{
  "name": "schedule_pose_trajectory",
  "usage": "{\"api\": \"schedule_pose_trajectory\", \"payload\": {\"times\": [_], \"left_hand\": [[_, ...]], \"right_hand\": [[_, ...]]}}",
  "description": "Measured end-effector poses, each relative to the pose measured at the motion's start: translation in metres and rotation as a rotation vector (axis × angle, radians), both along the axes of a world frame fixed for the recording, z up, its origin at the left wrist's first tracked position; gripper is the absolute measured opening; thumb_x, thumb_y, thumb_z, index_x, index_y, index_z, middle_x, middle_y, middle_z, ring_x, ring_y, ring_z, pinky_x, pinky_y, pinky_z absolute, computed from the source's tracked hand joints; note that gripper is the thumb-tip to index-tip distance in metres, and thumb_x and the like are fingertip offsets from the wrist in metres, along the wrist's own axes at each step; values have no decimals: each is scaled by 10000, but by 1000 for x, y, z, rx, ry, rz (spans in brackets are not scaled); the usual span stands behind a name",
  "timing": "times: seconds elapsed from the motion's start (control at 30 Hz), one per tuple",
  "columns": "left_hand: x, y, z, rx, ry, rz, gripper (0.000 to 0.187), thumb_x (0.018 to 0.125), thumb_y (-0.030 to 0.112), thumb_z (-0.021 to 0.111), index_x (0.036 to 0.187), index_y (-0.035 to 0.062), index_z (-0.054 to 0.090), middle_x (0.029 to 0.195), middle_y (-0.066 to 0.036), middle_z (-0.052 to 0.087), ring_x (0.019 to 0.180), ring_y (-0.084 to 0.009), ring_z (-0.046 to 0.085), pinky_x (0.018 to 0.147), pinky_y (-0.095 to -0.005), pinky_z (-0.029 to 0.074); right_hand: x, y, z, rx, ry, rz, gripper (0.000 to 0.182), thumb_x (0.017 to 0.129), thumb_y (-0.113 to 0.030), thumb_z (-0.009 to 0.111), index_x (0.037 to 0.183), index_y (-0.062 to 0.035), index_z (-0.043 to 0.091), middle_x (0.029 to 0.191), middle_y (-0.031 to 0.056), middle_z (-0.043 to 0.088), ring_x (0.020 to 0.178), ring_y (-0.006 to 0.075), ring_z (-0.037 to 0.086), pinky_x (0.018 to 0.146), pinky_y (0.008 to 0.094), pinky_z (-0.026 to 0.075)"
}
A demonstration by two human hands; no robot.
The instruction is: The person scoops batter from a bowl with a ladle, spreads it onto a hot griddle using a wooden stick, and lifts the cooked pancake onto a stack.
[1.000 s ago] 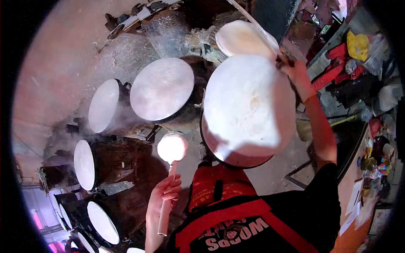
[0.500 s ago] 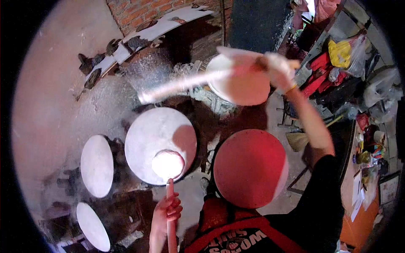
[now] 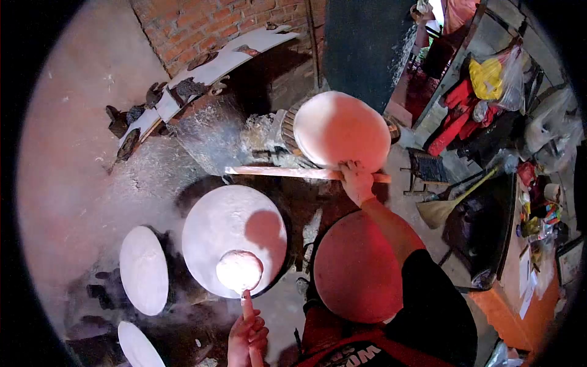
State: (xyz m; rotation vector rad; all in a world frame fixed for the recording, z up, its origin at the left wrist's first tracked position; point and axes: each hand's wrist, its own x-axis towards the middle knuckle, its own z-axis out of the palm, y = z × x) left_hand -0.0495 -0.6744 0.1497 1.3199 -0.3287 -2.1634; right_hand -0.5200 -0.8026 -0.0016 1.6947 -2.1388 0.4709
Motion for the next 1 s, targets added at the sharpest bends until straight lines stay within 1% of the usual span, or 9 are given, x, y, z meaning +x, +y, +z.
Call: {"api": "schedule_pose_trajectory", "payload": {"times": [0.13, 0.23, 0.3, 0.43, 0.53, 0.63, 0.7, 0.87, 1.0], "left_hand": [[-23, 39, 15, 52, 136, 15, 269, 843, 80, 537, 1093, 7, 470, 670, -5, 390, 476, -68, 330, 354, -171, 254], [-49, 82, 19, -20, 270, -13, 292, 824, 64, 513, 1098, -21, 459, 682, -12, 376, 484, -69, 331, 345, -169, 261], [-68, 109, 20, 19, 324, -52, 292, 846, 111, 490, 1103, -23, 458, 684, -8, 367, 491, -67, 333, 341, -171, 257], [-145, 162, 60, -316, -130, -254, 266, 950, 277, 449, 1080, 45, 450, 692, -1, 407, 463, -71, 351, 376, -193, 268], [-198, 180, 59, -877, -563, -448, 163, 920, 137, 506, 1060, 68, 461, 733, -6, 484, 506, -75, 462, 396, -227, 361], [-244, 185, 54, -1505, -893, -637, 277, 733, 54, 615, 982, -3, 505, 758, -217, 596, 648, -325, 620, 570, -387, 465], [-267, 192, 42, -1578, -971, -637, 258, 705, 47, 619, 935, -11, 520, 744, -222, 599, 718, -372, 614, 615, -405, 464], [-319, 200, -12, -1098, -777, -388, 141, 707, 34, 592, 818, -14, 519, 635, -157, 593, 524, -262, 600, 485, -362, 465], [-354, 176, -110, -906, -818, -269, 133, 762, 74, 575, 856, 5, 512, 601, -91, 563, 428, -134, 518, 367, -289, 402]], "right_hand": [[33, 68, 35, -130, -224, 98, 254, 825, -247, 614, 1037, -110, 579, 748, 146, 562, 596, 347, 568, 549, 435, 475], [34, 179, 69, 166, -823, 424, 224, 913, -217, 507, 1032, -28, 527, 784, 207, 568, 703, 372, 552, 624, 392, 423], [21, 267, 76, 304, -1012, 499, 244, 950, -212, 454, 1064, -7, 523, 835, 140, 573, 746, 240, 544, 668, 346, 419], [-17, 393, 101, 178, -808, 752, 311, 896, -115, 452, 1195, -32, 470, 813, 110, 540, 699, 274, 558, 624, 340, 448], [-56, 435, 96, 516, -1415, 474, 604, 839, -44, 515, 1398, -163, 317, 795, 121, 501, 678, 262, 569, 607, 345, 472], [-76, 470, 111, 224, -554, 554, 588, 843, -73, 538, 1379, -246, 367, 815, 150, 515, 658, 307, 584, 568, 382, 498], [-77, 494, 140, 302, -557, 365, 538, 853, -79, 530, 1357, -225, 411, 960, 186, 595, 760, 354, 618, 643, 378, 529], [-77, 572, 39, 301, -1677, 162, 514, 824, -20, 495, 1333, -63, 446, 1311, 75, 500, 1222, 191, 442, 1037, 286, 290], [-32, 595, -95, 2, -1141, 8, 457, 862, -121, 516, 1316, -126, 461, 984, 83, 550, 881, 201, 542, 749, 335, 417]]}}
